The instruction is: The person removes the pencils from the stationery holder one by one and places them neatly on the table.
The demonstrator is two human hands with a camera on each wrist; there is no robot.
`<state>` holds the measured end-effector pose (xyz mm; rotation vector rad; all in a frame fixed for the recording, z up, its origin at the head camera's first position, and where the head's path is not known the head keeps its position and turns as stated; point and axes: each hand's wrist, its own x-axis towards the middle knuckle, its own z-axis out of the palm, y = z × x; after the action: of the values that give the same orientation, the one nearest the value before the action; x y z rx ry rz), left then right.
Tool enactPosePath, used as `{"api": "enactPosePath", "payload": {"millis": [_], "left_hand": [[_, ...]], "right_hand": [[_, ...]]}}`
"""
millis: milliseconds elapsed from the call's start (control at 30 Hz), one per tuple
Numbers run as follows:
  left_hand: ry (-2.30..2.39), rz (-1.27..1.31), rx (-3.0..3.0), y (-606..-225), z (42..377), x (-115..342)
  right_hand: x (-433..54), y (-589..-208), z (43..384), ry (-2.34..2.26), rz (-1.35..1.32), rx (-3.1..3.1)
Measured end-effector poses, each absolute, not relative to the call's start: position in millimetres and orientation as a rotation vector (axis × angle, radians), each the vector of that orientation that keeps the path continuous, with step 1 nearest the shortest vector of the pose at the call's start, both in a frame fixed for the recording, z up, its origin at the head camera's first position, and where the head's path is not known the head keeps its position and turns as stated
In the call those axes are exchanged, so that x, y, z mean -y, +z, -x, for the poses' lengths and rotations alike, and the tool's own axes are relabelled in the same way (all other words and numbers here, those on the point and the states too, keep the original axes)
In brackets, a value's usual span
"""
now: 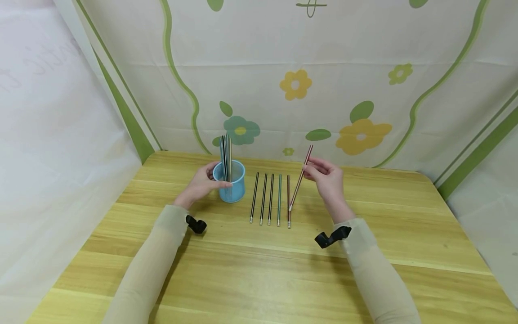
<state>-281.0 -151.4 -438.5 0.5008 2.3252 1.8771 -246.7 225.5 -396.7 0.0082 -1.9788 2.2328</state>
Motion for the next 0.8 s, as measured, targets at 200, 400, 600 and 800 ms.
{"api": "enactPosePath", "payload": {"millis": [200, 400, 600, 800], "left_hand": [[1.875, -0.508, -2.327, -438, 280, 151], [1.862, -0.488, -2.325, -439, 281, 152], [1.853, -0.469, -2.304, -431, 278, 151], [1.847, -0.469, -2.298, -409, 264, 148]], "right_hand": [[-230, -400, 243, 2.238, 0.002, 2.02], [-233, -404, 240, 2.216, 0.014, 2.082], [-233, -411, 238, 2.233, 0.041, 2.108], [-233, -417, 239, 2.23, 0.069, 2.138]]}}
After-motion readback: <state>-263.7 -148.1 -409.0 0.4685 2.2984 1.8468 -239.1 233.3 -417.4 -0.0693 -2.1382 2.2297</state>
